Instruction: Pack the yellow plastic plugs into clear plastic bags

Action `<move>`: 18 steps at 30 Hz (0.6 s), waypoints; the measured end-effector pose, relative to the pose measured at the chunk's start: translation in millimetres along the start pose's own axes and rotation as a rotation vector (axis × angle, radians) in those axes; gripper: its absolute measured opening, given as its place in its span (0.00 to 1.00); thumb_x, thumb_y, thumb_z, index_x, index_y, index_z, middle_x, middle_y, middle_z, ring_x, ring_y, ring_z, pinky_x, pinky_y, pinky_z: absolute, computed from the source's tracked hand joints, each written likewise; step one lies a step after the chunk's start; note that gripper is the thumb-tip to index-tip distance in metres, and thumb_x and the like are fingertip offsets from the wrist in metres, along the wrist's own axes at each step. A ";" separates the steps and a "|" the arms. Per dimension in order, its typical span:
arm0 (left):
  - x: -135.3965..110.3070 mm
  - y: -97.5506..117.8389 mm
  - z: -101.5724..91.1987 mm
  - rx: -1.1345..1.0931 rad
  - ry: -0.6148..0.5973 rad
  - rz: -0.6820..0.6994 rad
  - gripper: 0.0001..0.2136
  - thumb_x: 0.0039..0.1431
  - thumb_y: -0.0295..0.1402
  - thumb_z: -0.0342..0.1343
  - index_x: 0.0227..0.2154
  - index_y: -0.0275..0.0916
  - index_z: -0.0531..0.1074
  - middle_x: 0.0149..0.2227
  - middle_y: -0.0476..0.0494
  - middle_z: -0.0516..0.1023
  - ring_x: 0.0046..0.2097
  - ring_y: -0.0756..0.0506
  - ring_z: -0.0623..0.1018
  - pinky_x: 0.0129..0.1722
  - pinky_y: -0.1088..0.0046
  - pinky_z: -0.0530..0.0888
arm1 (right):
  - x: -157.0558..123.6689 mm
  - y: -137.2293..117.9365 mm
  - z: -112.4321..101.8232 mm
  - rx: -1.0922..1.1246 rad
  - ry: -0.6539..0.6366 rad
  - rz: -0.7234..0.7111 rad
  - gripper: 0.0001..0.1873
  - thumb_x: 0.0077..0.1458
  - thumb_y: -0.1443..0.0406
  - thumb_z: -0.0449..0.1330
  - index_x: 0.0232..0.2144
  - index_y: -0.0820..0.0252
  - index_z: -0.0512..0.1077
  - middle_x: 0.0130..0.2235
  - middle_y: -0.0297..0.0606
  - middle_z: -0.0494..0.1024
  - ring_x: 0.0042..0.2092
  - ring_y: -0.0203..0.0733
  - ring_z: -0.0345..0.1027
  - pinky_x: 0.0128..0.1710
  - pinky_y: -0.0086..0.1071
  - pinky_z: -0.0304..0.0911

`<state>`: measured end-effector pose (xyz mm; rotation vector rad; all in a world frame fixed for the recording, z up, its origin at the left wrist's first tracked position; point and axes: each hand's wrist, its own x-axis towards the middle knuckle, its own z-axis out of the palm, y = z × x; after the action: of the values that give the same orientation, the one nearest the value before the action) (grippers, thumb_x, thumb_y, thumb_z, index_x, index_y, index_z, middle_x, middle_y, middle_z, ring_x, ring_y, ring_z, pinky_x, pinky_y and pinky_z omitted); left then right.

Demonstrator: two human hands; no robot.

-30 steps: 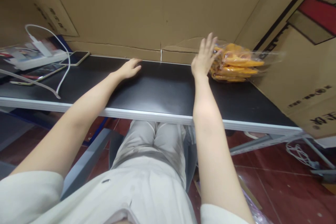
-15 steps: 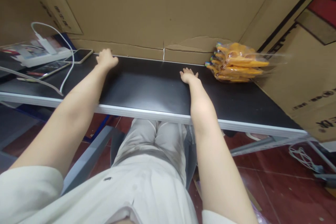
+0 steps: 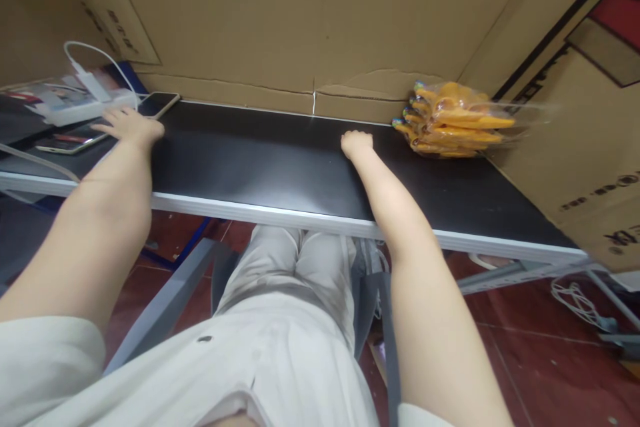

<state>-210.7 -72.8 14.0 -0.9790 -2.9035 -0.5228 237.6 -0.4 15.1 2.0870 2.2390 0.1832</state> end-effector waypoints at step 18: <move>1.6 11.3 2.5 -0.365 0.063 0.273 0.37 0.74 0.41 0.37 0.78 0.22 0.43 0.83 0.28 0.39 0.83 0.33 0.44 0.80 0.38 0.45 | 2.3 20.3 11.6 0.092 0.067 -0.111 0.30 0.76 0.63 0.46 0.69 0.79 0.70 0.70 0.61 0.71 0.71 0.62 0.67 0.73 0.46 0.61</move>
<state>-205.1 -62.7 15.3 -1.3443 -2.6068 -1.0620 259.1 3.7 6.4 2.0212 2.4395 0.1485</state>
